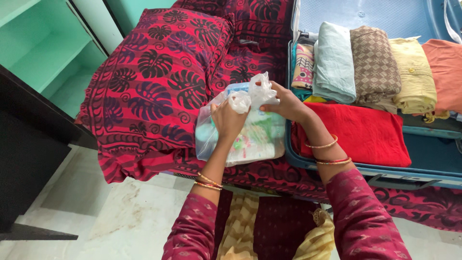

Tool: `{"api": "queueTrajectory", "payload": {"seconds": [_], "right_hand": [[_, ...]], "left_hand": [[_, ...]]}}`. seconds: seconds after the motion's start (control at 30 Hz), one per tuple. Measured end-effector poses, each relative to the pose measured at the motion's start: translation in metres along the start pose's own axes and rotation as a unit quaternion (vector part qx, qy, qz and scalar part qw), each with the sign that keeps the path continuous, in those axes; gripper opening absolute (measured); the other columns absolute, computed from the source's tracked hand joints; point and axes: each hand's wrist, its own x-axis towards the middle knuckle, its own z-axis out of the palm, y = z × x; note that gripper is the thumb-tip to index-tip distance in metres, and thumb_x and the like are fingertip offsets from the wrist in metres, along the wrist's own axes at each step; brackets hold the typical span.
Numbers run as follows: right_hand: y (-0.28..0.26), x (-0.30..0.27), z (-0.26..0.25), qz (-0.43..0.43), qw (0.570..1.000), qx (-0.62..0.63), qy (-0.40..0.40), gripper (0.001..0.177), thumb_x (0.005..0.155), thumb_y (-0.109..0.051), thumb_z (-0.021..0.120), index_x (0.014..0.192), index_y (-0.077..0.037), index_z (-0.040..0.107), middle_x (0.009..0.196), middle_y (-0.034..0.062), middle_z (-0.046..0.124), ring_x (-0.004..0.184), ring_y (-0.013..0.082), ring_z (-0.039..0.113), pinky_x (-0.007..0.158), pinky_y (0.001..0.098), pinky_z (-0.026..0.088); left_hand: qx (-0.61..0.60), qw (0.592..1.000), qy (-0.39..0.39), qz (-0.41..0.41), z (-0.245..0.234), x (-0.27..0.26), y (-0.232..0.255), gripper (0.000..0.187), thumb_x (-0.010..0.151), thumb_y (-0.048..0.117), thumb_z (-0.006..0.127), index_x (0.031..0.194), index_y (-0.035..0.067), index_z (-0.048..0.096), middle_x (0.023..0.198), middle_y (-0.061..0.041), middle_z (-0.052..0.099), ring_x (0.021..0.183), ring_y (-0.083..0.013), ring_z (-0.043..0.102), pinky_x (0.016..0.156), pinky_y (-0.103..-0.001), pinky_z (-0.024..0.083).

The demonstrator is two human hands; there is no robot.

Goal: The person places a plastic bag containing toiletries into an open suitcase on a bed. They then adjust and press down several folded garments already inside the suitcase to compact them.

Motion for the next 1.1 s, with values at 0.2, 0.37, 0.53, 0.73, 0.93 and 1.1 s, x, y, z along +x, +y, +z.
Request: {"api": "queueTrajectory", "payload": {"seconds": [0.2,0.37,0.53,0.73,0.93,1.1], "right_hand": [[0.002,0.0,0.001,0.004,0.989,-0.144,0.032,0.062,0.084,-0.019,0.083,0.139,-0.009,0.056,0.125,0.0114,0.07,0.116,0.0211,0.064,0.099,0.0358,0.051],[0.006,0.0,0.0,-0.033,0.958,-0.286,0.005,0.047,0.087,-0.025,0.079,0.126,-0.005,0.065,0.123,0.0189,0.065,0.119,0.0362,0.059,0.101,0.0435,0.046],[0.017,-0.005,0.011,-0.082,0.94,-0.332,0.006,0.03,0.093,-0.022,0.073,0.116,-0.004,0.068,0.12,0.0185,0.069,0.12,0.0369,0.06,0.103,0.0446,0.047],[0.015,-0.041,0.044,-0.085,0.936,-0.328,0.093,0.022,0.094,-0.015,0.066,0.115,-0.007,0.069,0.12,0.0164,0.069,0.119,0.0365,0.062,0.104,0.0443,0.047],[-0.001,-0.087,0.093,-0.143,0.885,-0.363,0.255,0.025,0.089,-0.007,0.063,0.114,-0.003,0.07,0.11,0.0178,0.069,0.111,0.04,0.063,0.115,0.0499,0.036],[-0.022,-0.117,0.12,-0.157,0.882,-0.31,0.319,0.028,0.084,-0.001,0.064,0.111,-0.003,0.071,0.107,0.0145,0.071,0.111,0.0351,0.066,0.125,0.048,0.034]], "left_hand": [[0.031,0.999,-0.007,0.013,0.001,0.001,0.0,0.025,0.079,0.036,0.078,0.086,0.013,0.074,0.083,-0.008,0.074,0.08,-0.0275,0.07,0.082,-0.044,0.039],[0.019,0.999,0.0,0.034,-0.004,-0.003,-0.001,0.023,0.078,0.035,0.078,0.082,0.013,0.074,0.082,-0.01,0.074,0.077,-0.0287,0.07,0.08,-0.044,0.038],[0.014,0.999,-0.017,0.033,-0.007,-0.006,-0.003,0.027,0.079,0.037,0.079,0.082,0.011,0.073,0.08,-0.012,0.073,0.076,-0.0303,0.07,0.081,-0.044,0.04],[0.018,0.998,-0.019,0.065,-0.022,-0.024,0.0,0.026,0.078,0.034,0.079,0.085,0.01,0.073,0.079,-0.012,0.073,0.077,-0.03,0.07,0.082,-0.044,0.04],[-0.015,0.994,-0.005,0.104,-0.052,-0.053,0.007,0.02,0.077,0.026,0.077,0.085,0.009,0.072,0.076,-0.01,0.071,0.074,-0.0296,0.067,0.079,-0.043,0.04],[-0.012,0.992,-0.021,0.124,-0.076,-0.081,0.013,0.012,0.083,0.022,0.075,0.085,0.01,0.072,0.072,-0.009,0.067,0.069,-0.03,0.062,0.077,-0.042,0.04]]}}
